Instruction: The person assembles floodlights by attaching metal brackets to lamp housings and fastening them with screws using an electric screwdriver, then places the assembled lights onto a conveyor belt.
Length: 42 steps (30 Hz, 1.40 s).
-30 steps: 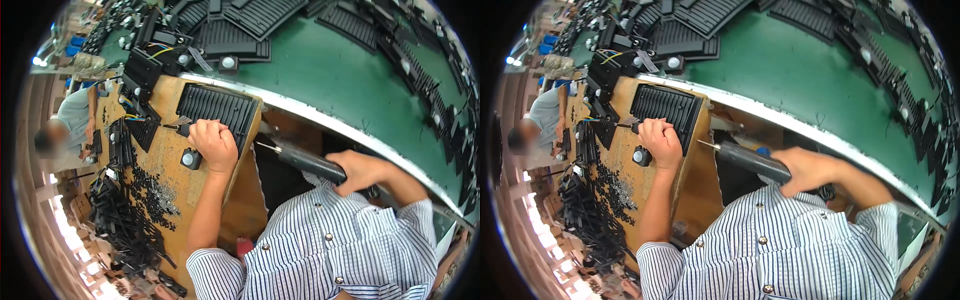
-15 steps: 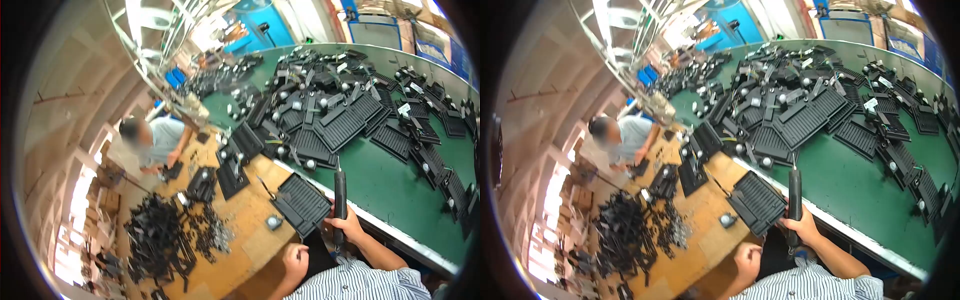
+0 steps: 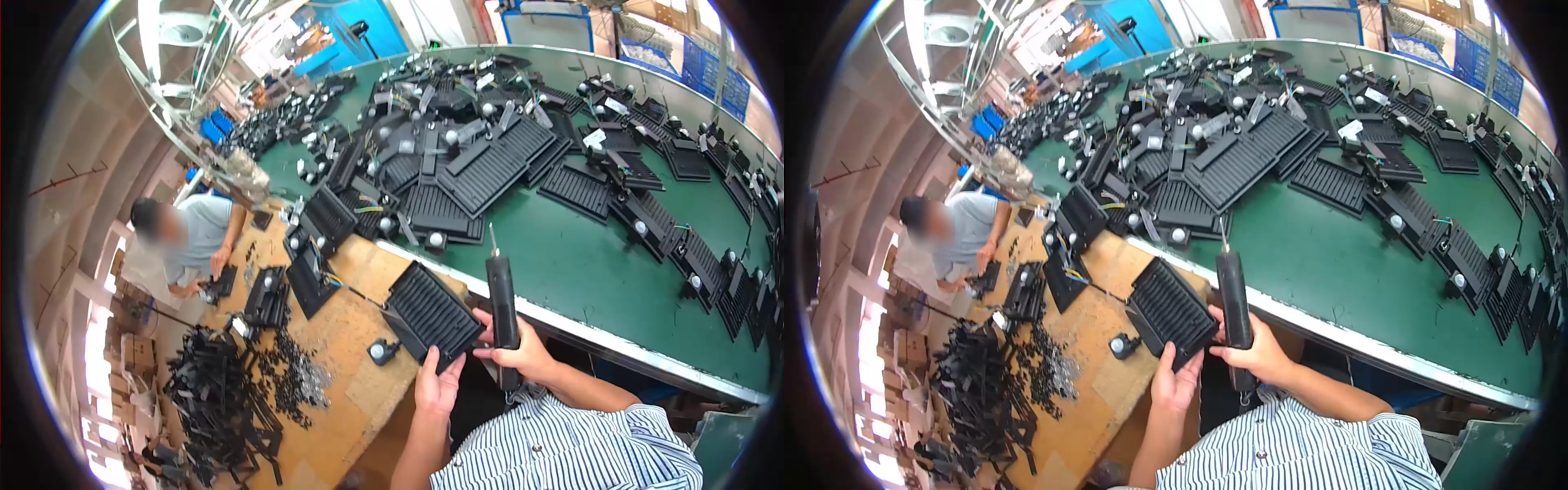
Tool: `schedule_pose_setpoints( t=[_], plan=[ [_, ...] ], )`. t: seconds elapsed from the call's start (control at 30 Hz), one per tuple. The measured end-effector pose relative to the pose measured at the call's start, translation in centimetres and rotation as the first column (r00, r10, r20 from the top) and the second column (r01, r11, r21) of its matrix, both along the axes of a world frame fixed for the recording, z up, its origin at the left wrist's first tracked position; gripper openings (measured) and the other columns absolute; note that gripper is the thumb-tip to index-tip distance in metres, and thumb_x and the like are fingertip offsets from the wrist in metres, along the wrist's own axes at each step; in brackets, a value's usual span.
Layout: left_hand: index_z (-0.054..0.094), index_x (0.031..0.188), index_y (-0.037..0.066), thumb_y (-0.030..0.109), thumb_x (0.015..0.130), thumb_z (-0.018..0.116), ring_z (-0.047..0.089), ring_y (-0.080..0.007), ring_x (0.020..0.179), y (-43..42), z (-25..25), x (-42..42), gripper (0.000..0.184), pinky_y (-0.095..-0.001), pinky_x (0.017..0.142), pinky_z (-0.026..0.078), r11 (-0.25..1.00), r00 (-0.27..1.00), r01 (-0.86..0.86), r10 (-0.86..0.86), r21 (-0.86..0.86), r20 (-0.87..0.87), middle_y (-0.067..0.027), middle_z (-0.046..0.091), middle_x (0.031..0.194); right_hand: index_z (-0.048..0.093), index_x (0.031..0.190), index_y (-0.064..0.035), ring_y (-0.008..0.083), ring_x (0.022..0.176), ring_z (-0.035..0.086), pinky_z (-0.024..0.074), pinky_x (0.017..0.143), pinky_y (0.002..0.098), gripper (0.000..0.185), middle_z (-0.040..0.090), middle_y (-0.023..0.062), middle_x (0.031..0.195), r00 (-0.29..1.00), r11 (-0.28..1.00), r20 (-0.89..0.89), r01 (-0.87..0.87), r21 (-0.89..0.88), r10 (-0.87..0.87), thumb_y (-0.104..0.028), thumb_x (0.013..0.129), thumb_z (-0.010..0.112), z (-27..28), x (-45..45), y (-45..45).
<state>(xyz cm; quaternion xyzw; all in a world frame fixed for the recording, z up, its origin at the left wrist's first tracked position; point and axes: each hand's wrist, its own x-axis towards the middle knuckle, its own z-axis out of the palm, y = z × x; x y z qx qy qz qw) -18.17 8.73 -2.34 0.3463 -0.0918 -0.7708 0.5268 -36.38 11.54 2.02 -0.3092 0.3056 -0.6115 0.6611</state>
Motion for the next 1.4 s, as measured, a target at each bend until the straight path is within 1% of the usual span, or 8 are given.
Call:
schedule_pose_setpoints(
  t=[0.2, 0.33, 0.43, 0.53, 0.6, 0.8, 1.23, 1.4],
  plan=[
    [0.053, 0.116, 0.002, 0.012, 0.09, 0.053, 0.061, -0.0261, 0.102, -1.3, 8.0, 1.9, 0.028, -0.0429, 0.085, 0.054, 0.972, 0.99, 0.121, -0.103, -0.204, 0.094, -0.0128, 0.061, 0.113, 0.042, 0.118, 0.004, 0.0299, 0.115, 0.053, 0.0518, 0.088, 0.0434, 0.058, 0.046, 0.0222, 0.131, 0.983, 0.975, -0.115, -0.158, -0.154, 0.141, -0.003, 0.066, 0.067, 4.3, -7.0, 1.4],
    [0.052, 0.115, 0.002, 0.016, 0.091, 0.054, 0.061, -0.0225, 0.102, -11.4, 18.1, 1.9, 0.028, -0.0368, 0.085, 0.055, 0.961, 0.989, -0.116, 0.134, -0.251, 0.058, -0.0112, 0.062, 0.112, 0.039, 0.104, 0.0005, 0.0297, 0.066, 0.067, 0.0582, 0.058, 0.0377, 0.054, 0.063, 0.0161, 0.077, 0.97, 0.967, -0.082, 0.219, -0.134, -0.231, -0.011, 0.065, 0.073, 2.4, -12.9, 2.4],
    [0.058, 0.102, 0.001, 0.013, 0.091, 0.056, 0.064, -0.0219, 0.093, -26.7, 20.6, 3.5, 0.016, -0.0333, 0.081, 0.056, 0.788, 0.993, -0.045, 0.102, -0.614, 0.057, -0.0113, 0.064, 0.103, 0.036, 0.103, -0.0011, 0.0225, 0.05, 0.061, 0.0539, 0.044, 0.0323, 0.059, 0.053, 0.0071, 0.062, 0.927, 0.928, -0.04, 0.371, -0.035, -0.372, -0.016, 0.063, 0.077, 1.6, -15.5, 0.6],
    [0.057, 0.096, -0.001, 0.013, 0.088, 0.059, 0.067, -0.0268, 0.079, -43.2, 21.4, 5.8, 0.016, -0.0343, 0.065, 0.06, 0.853, 0.93, -0.197, 0.318, -0.484, 0.182, -0.0147, 0.066, 0.094, 0.036, 0.104, -0.0003, 0.0172, 0.045, 0.055, 0.052, 0.041, 0.0298, 0.062, 0.05, 0.0057, 0.059, 0.851, 0.858, -0.18, 0.51, 0.061, -0.493, -0.026, 0.064, 0.077, 0.6, -17.1, -1.9],
    [0.053, 0.107, -0.005, 0.012, 0.087, 0.055, 0.064, -0.0381, 0.09, -51.3, 20.1, 8.2, 0.026, -0.0354, 0.065, 0.061, 0.929, 0.914, -0.207, 0.296, -0.308, 0.276, -0.02, 0.062, 0.104, 0.037, 0.106, 0.0004, 0.0163, 0.045, 0.054, 0.0501, 0.041, 0.0283, 0.062, 0.049, 0.0059, 0.06, 0.804, 0.801, -0.265, 0.58, 0.148, -0.533, -0.027, 0.065, 0.075, 1.3, -17.0, -3.6],
    [0.05, 0.106, -0.009, 0.016, 0.087, 0.054, 0.064, -0.041, 0.085, -60.6, 15.7, 11.2, 0.031, -0.0331, 0.059, 0.061, 0.976, 0.904, -0.218, 0.21, -0.02, 0.373, -0.0249, 0.061, 0.1, 0.037, 0.109, -0.0006, 0.0136, 0.047, 0.052, 0.0478, 0.042, 0.0248, 0.062, 0.048, 0.0041, 0.063, 0.76, 0.742, -0.431, 0.62, 0.255, -0.487, -0.03, 0.069, 0.073, 5.6, -16.8, -8.1],
    [0.049, 0.109, -0.009, 0.022, 0.09, 0.047, 0.065, -0.0357, 0.085, -72.9, 6.9, 19.0, 0.036, -0.0322, 0.065, 0.061, 0.835, 0.778, -0.523, 0.55, -0.17, 0.304, -0.022, 0.061, 0.099, 0.036, 0.111, 0.0, 0.0144, 0.049, 0.052, 0.0474, 0.045, 0.0244, 0.065, 0.049, 0.0066, 0.066, 0.723, 0.662, -0.56, 0.654, 0.367, -0.404, -0.029, 0.067, 0.075, 6.3, -16.0, -16.3],
    [0.049, 0.114, -0.008, 0.025, 0.094, 0.046, 0.063, -0.0373, 0.092, -75.5, 4.6, 25.1, 0.039, -0.0326, 0.068, 0.061, 0.896, 0.846, -0.438, 0.439, -0.075, 0.303, -0.0221, 0.06, 0.106, 0.036, 0.11, -0.0001, 0.014, 0.049, 0.052, 0.0468, 0.045, 0.0235, 0.066, 0.049, 0.0061, 0.064, 0.727, 0.65, -0.591, 0.642, 0.406, -0.349, -0.031, 0.067, 0.075, 5.1, -15.4, -17.9]
  ],
)
